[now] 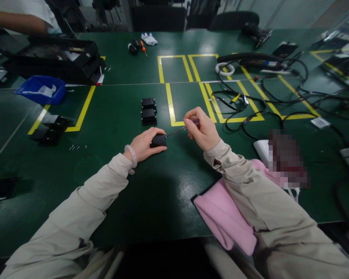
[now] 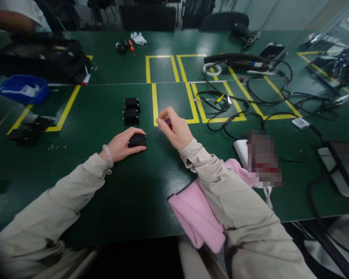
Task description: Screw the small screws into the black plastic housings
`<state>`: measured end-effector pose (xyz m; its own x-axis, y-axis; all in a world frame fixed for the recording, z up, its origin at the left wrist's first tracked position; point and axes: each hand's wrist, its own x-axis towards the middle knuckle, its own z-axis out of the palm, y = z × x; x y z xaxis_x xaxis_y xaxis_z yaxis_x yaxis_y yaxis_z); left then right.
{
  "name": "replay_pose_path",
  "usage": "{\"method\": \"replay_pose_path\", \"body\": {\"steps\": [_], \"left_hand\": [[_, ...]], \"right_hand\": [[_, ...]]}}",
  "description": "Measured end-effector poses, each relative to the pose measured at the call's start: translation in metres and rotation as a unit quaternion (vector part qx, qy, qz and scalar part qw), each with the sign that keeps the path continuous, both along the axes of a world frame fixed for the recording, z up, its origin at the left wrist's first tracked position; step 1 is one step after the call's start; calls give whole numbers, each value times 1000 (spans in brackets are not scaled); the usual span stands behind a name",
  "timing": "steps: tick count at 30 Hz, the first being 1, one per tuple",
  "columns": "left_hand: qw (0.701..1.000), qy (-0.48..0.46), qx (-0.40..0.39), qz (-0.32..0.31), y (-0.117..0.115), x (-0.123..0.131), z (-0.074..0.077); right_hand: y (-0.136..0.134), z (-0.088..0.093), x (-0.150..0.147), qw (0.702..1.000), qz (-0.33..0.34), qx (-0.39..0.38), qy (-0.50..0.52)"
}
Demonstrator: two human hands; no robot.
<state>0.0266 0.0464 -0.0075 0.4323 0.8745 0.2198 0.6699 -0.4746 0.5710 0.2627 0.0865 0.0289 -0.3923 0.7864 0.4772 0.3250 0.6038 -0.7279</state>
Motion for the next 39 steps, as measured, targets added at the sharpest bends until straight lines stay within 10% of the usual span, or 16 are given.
{"method": "replay_pose_path", "body": {"steps": [39], "left_hand": [[1000, 1, -1, -2, 0, 0, 1]], "right_hand": [[3, 0, 2, 1000, 18, -21, 3]]}}
